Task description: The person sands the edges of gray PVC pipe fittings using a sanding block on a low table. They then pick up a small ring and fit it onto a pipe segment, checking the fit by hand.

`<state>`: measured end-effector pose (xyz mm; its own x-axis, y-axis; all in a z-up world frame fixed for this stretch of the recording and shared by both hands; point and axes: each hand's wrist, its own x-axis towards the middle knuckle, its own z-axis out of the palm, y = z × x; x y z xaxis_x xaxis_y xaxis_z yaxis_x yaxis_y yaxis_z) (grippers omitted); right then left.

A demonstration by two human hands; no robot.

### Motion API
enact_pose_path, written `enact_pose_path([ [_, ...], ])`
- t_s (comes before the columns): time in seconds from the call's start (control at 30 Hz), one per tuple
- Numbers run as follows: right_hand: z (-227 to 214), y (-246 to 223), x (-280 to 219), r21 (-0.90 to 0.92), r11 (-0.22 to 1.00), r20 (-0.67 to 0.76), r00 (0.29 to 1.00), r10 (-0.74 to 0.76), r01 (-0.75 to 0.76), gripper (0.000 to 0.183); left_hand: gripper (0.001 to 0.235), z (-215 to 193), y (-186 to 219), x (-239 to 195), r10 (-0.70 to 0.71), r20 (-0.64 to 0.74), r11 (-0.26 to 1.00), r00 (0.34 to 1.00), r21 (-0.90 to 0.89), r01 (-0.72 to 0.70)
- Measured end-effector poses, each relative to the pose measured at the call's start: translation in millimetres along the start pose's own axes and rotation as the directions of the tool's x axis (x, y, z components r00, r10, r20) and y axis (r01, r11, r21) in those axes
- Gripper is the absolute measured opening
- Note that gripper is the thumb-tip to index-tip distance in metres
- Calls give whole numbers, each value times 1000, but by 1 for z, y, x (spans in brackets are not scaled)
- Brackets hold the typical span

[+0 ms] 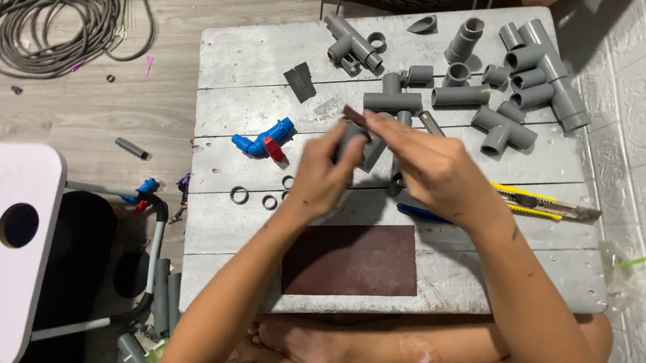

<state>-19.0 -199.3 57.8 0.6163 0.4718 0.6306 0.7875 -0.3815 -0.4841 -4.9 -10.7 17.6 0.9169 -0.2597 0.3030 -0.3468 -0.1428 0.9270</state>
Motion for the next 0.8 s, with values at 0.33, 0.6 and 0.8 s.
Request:
enact_pose_path([
  [0.33, 2, 5, 3, 19, 999, 37, 999, 37, -38, 44, 28, -6, -11, 2, 73, 32, 992, 997, 99, -76],
  [0.6, 22, 9, -1, 159, 978, -247, 953, 175, -138, 45, 18, -15, -9, -2, 279, -92, 957, 956, -52, -285],
  [0.8, 20, 2, 8, -70, 993, -280, 957, 70, -93, 40, 36, -7, 46, -27, 459, -51, 799, 887, -414, -437],
])
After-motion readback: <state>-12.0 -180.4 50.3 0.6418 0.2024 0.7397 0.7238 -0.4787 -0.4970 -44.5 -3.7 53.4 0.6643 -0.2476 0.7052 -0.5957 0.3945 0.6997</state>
